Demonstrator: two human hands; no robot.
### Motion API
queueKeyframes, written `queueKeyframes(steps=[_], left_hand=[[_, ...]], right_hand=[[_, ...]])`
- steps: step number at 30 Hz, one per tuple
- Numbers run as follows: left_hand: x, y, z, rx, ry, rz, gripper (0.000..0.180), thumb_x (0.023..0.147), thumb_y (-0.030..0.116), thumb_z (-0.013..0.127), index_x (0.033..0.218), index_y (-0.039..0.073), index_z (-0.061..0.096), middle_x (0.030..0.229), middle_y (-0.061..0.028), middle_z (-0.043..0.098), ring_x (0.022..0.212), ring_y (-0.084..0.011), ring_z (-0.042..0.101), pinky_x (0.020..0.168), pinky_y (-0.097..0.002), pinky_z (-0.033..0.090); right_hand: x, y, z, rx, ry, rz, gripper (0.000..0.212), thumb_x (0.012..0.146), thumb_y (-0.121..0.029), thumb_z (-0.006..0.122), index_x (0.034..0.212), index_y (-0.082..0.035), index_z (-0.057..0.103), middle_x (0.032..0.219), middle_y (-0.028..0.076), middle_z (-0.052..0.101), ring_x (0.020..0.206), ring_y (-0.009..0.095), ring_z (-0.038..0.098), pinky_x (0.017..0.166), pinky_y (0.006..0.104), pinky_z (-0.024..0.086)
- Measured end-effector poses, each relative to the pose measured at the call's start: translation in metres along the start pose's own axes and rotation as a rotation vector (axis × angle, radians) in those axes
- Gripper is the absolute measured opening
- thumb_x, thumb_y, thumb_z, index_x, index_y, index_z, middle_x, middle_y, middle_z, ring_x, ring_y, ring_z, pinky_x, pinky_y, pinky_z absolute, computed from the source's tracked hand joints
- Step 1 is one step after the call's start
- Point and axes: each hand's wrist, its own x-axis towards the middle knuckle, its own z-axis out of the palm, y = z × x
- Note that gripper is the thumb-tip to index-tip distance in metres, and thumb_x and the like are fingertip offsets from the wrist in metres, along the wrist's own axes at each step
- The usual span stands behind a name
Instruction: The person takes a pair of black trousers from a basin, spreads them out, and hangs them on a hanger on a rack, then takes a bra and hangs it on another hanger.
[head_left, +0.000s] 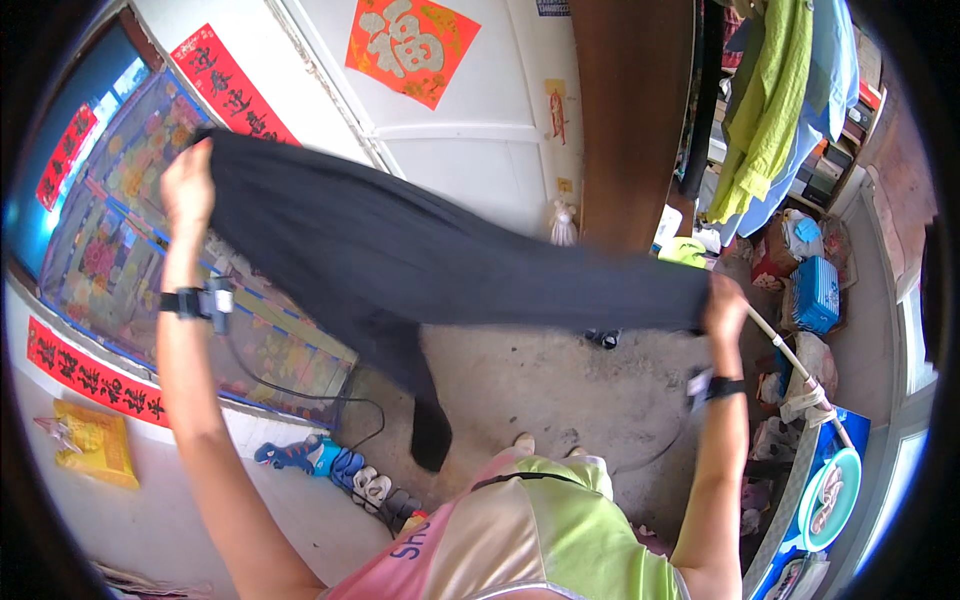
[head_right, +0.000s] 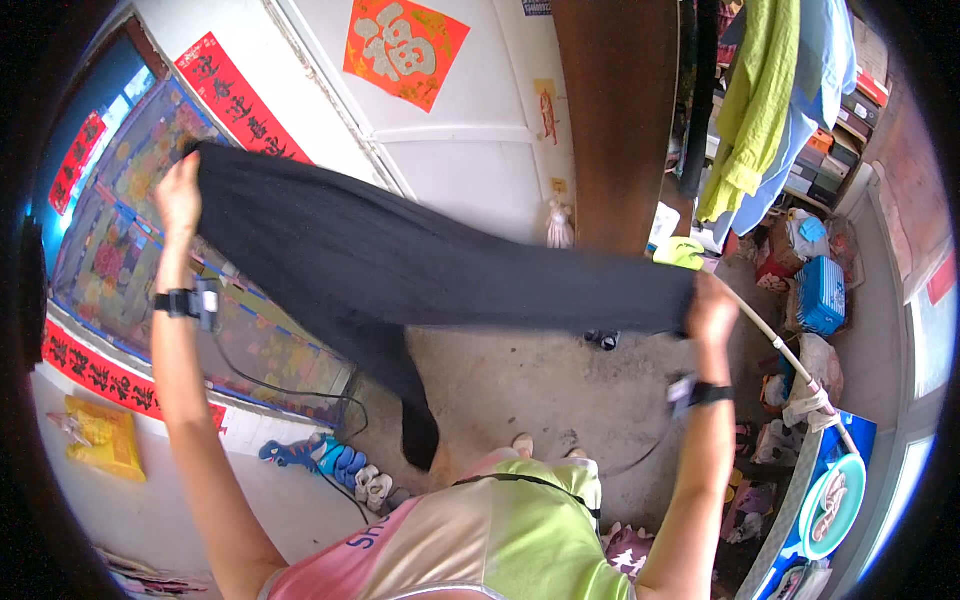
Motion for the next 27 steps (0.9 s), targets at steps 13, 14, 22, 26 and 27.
queueKeyframes(steps=[13,14,22,26,27], left_hand=[[-0.007,-0.082,0.034,-0.123,-0.018,-0.264,0.049,0.094,0.043,0.057,0.112,-0.003,0.066,0.093,-0.0078,0.071,0.081,-0.0136,0.062,0.079,-0.0300,0.048],[-0.007,-0.072,0.031,-0.199,-0.085,-0.347,0.047,0.095,0.040,0.058,0.112,-0.002,0.066,0.094,-0.0053,0.071,0.086,-0.0109,0.062,0.080,-0.0268,0.047],[0.006,-0.051,0.030,0.063,-0.013,-0.209,0.052,0.093,0.046,0.056,0.109,-0.002,0.066,0.094,-0.0146,0.070,0.085,-0.0188,0.063,0.082,-0.0316,0.046],[-0.027,-0.083,0.067,0.182,-0.066,-0.193,0.050,0.096,0.043,0.051,0.095,-0.005,0.062,0.077,-0.0187,0.063,0.071,-0.0201,0.055,0.073,-0.0364,0.046],[-0.030,-0.108,0.069,0.048,0.028,-0.143,0.051,0.096,0.044,0.052,0.093,-0.005,0.063,0.073,-0.0165,0.061,0.070,-0.0170,0.050,0.071,-0.0364,0.044]], right_hand=[[0.034,0.001,-0.037,0.399,-0.041,0.561,0.039,0.091,-0.035,0.066,0.078,0.002,0.065,0.066,-0.004,0.051,0.061,0.006,0.040,0.054,0.0234,0.034],[0.032,-0.007,-0.037,0.382,-0.030,0.557,0.040,0.091,-0.034,0.065,0.077,0.003,0.065,0.065,-0.005,0.051,0.060,0.005,0.039,0.053,0.0238,0.033],[0.025,0.050,-0.043,0.195,0.075,0.130,0.038,0.096,-0.028,0.058,0.081,0.007,0.063,0.058,0.010,0.052,0.058,0.012,0.038,0.054,0.0348,0.039],[0.020,0.067,-0.053,-0.064,0.041,0.309,0.045,0.094,-0.032,0.061,0.073,0.007,0.060,0.053,0.007,0.043,0.054,0.014,0.033,0.051,0.0353,0.036],[0.024,0.054,-0.050,-0.011,0.033,0.402,0.047,0.092,-0.035,0.063,0.070,0.006,0.058,0.056,0.005,0.040,0.056,0.013,0.032,0.052,0.0347,0.034]])
